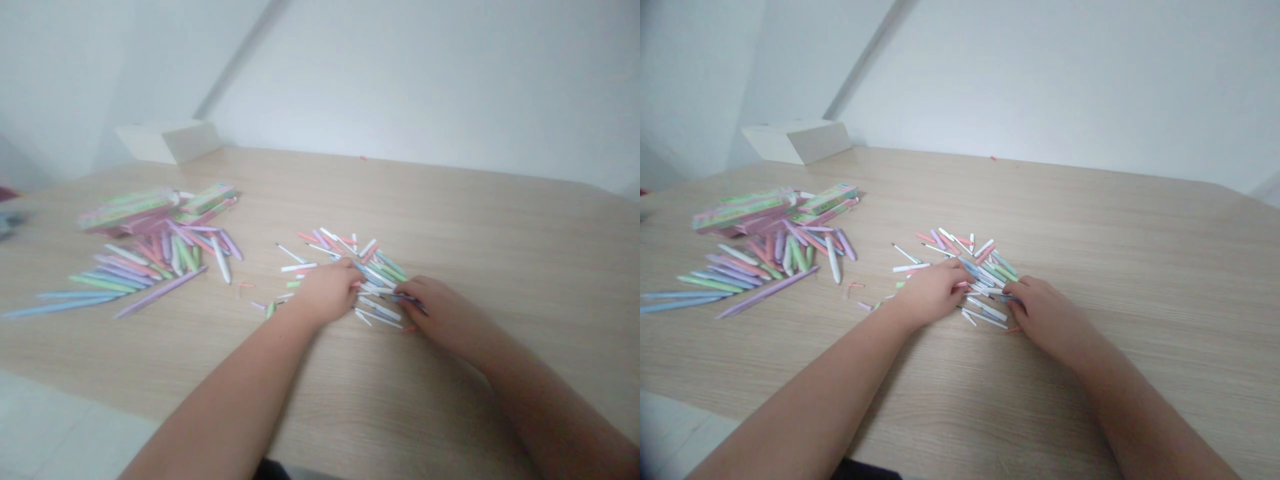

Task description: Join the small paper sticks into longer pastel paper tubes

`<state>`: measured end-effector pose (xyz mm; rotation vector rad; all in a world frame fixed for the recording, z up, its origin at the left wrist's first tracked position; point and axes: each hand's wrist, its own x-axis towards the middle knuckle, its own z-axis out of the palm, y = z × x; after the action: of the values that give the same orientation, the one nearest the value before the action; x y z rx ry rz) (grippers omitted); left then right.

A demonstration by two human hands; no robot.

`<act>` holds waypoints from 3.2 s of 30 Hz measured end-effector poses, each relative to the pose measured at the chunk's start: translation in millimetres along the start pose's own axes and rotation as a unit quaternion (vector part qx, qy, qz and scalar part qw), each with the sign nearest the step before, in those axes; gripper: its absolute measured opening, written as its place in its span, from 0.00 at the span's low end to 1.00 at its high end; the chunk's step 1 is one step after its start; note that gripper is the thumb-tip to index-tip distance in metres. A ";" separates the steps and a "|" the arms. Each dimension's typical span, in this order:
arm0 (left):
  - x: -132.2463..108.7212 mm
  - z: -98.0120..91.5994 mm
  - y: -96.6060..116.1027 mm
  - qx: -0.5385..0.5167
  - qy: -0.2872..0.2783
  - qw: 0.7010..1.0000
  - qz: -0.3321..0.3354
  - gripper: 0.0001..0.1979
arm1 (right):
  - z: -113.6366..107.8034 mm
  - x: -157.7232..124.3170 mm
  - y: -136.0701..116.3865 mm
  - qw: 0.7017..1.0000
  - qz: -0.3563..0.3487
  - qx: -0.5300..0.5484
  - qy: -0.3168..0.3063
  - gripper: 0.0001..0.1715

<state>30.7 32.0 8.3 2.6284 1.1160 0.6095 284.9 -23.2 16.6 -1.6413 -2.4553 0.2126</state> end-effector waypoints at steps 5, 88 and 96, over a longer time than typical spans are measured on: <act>2.7 1.0 -1.2 0.070 -0.023 0.997 -0.013 0.11 | 10.1 5.2 -8.7 0.999 -0.024 -0.023 0.031 0.14; 5.2 -3.7 -3.9 0.059 -0.044 0.997 0.022 0.15 | -5.2 1.0 -5.3 0.982 -0.060 -0.143 0.110 0.12; -1.4 -9.9 15.5 0.075 -0.037 0.996 0.025 0.23 | 4.2 2.2 -19.3 0.977 -0.063 -0.134 0.153 0.11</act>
<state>35.2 20.7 22.1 2.7873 1.1180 0.4498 265.8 -28.6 16.9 -1.4696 -2.4141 -0.3781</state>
